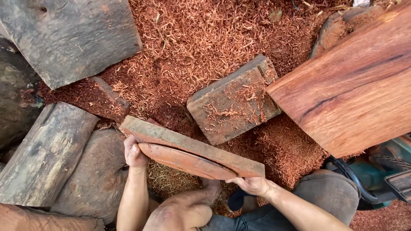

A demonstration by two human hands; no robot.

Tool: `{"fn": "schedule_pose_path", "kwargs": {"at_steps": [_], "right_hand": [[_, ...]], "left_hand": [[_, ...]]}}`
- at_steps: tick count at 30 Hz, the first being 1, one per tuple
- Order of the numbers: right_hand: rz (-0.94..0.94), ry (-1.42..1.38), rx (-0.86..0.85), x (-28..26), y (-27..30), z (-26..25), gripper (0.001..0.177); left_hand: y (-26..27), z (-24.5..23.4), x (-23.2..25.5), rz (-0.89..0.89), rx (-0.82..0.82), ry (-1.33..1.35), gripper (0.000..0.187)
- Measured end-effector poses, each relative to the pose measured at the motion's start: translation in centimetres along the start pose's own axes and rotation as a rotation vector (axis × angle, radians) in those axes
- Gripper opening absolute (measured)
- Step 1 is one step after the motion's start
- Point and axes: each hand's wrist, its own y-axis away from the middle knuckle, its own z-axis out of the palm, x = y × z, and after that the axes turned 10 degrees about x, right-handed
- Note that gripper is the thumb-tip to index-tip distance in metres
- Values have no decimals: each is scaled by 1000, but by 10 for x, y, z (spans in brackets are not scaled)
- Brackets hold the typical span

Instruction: Using a chainsaw to cut wood and then inspecting and assembling wooden pieces.

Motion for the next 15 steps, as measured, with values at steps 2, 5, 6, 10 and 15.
{"fn": "schedule_pose_path", "kwargs": {"at_steps": [2,5,6,10,15], "right_hand": [[7,-15,-17,-1,4,-1,52],[-51,28,22,-21,-8,-6,51],[-117,72,60,-32,-16,-8,50],[-28,91,99,-6,-3,-6,42],[344,-61,154,10,-13,-5,37]], "left_hand": [[1,1,-1,-19,6,24,79],[-2,3,0,-6,-14,-4,80],[-3,1,-2,8,-7,-24,78],[-26,60,34,-1,-84,-148,74],[-59,84,31,-107,-57,-451,46]]}}
